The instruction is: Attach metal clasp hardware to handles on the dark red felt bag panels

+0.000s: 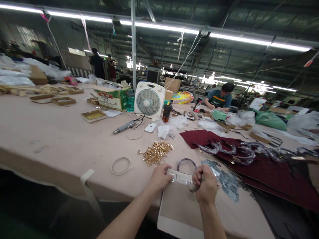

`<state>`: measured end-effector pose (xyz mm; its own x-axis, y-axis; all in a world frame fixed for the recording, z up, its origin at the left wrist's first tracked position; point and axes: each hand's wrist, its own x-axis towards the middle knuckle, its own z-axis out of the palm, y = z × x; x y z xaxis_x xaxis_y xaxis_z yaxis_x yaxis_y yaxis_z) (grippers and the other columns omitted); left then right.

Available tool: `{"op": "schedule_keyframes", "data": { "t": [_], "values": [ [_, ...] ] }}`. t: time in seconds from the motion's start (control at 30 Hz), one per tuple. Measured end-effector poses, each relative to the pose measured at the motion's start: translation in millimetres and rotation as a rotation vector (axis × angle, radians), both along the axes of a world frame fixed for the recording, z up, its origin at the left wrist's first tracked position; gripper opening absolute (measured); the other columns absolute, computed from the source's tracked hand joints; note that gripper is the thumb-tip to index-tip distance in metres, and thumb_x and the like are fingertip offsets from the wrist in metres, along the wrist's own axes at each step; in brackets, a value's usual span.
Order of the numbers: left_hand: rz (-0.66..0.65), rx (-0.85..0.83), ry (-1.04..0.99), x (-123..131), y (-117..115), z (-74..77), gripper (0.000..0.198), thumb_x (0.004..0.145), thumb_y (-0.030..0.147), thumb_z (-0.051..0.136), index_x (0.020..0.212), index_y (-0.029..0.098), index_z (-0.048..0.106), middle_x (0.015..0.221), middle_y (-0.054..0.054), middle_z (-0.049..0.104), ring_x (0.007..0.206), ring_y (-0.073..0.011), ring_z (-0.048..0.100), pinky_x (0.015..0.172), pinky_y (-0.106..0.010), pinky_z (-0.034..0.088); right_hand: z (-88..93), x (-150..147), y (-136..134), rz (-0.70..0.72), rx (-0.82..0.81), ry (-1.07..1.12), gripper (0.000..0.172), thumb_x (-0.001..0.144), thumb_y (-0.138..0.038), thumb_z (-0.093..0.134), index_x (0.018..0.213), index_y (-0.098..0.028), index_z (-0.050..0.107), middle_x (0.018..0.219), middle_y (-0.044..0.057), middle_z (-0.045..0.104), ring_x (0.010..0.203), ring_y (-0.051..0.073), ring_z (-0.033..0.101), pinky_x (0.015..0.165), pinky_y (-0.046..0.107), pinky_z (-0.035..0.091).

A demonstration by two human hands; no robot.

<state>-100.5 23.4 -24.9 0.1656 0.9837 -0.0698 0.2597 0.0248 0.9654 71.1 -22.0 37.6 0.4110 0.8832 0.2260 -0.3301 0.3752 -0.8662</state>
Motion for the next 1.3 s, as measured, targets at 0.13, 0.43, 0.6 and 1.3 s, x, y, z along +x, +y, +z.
{"op": "schedule_keyframes", "data": {
  "t": [0.13,0.43,0.6,1.3],
  "values": [
    [0.044,-0.017,0.017,3,0,-1.9,0.046,0.066,0.010,0.075,0.112,0.014,0.073,0.093,-0.007,0.080,0.086,-0.0230,0.073,0.077,-0.031,0.056,8.7,-26,39,0.098,-0.002,0.079,0.041,0.094,-0.054,0.067,0.075,-0.021,0.050,0.056,-0.010,0.040,0.039,0.006,0.032,0.036,0.017,0.028],
    [-0.001,-0.068,-0.006,1,3,-0.3,0.056,0.061,0.011,0.070,0.116,0.016,0.076,0.092,-0.005,0.081,0.084,-0.0240,0.074,0.071,-0.029,0.055,-27.7,-44,74,0.145,-0.067,0.174,0.047,0.093,-0.062,0.064,0.074,-0.022,0.046,0.054,-0.013,0.035,0.037,0.005,0.026,0.034,0.017,0.024],
    [-0.012,-0.063,0.002,0,4,-2.8,0.058,0.060,0.011,0.066,0.117,0.019,0.077,0.091,-0.003,0.081,0.083,-0.0229,0.073,0.072,-0.029,0.055,-31.9,-45,74,0.154,-0.062,0.145,0.042,0.092,-0.056,0.066,0.075,-0.022,0.049,0.054,-0.012,0.037,0.036,0.005,0.029,0.034,0.016,0.025],
    [-0.112,0.058,0.037,-7,-3,8.4,0.037,0.063,0.011,0.060,0.093,0.017,0.080,0.083,0.000,0.076,0.080,-0.0209,0.067,0.069,-0.025,0.048,-34.9,-53,57,0.293,0.023,-0.291,0.042,0.094,-0.047,0.065,0.064,-0.022,0.049,0.050,-0.007,0.042,0.042,0.009,0.035,0.041,0.022,0.029]
  ]
}}
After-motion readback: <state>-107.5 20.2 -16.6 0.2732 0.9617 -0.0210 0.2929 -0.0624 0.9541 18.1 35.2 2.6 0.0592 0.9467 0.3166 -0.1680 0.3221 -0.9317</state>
